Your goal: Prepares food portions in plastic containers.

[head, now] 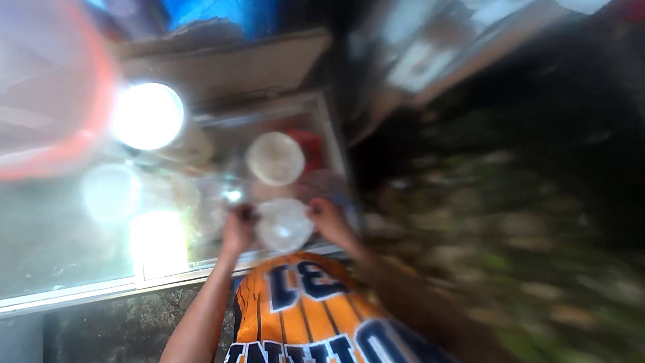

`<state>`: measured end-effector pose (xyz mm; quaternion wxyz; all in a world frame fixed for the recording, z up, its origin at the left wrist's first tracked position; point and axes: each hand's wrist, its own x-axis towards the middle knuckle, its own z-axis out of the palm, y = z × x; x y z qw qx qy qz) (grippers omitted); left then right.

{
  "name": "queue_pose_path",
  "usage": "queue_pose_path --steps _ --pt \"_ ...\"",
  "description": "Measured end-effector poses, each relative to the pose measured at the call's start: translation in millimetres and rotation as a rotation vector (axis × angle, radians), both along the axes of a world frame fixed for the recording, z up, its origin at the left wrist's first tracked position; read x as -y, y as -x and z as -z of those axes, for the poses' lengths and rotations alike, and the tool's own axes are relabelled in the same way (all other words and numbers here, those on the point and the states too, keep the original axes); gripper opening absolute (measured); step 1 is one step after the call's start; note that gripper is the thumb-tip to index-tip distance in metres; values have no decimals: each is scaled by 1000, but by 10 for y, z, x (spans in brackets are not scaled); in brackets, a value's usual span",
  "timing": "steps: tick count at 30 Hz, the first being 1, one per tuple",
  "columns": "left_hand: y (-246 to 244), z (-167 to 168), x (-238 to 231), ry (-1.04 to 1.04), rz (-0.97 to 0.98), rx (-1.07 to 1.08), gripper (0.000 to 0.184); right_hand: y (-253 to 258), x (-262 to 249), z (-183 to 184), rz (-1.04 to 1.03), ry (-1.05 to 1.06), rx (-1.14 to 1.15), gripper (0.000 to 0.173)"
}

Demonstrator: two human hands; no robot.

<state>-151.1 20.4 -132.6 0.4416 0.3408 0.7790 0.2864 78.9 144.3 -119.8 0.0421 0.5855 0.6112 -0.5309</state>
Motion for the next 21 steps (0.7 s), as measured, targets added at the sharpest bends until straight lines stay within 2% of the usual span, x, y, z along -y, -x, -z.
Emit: queue_pose_path --steps 3,7,10,16,21 --pt "-131 -212 40 -47 -15 -42 27 -5 59 -117 40 -4 -67 29" --pt "-206 -410 140 -179 -182 129 26 -54 141 -282 223 38 -312 25" --pt "-231 -565 166 -239 -185 146 23 -67 196 -392 245 52 -425 22" --pt "-271 -684 188 -367 -231 183 16 -56 287 -431 264 27 -484 23" --pt "-252 -598 276 -462 -337 307 17 -103 316 -411 329 50 -553 21"
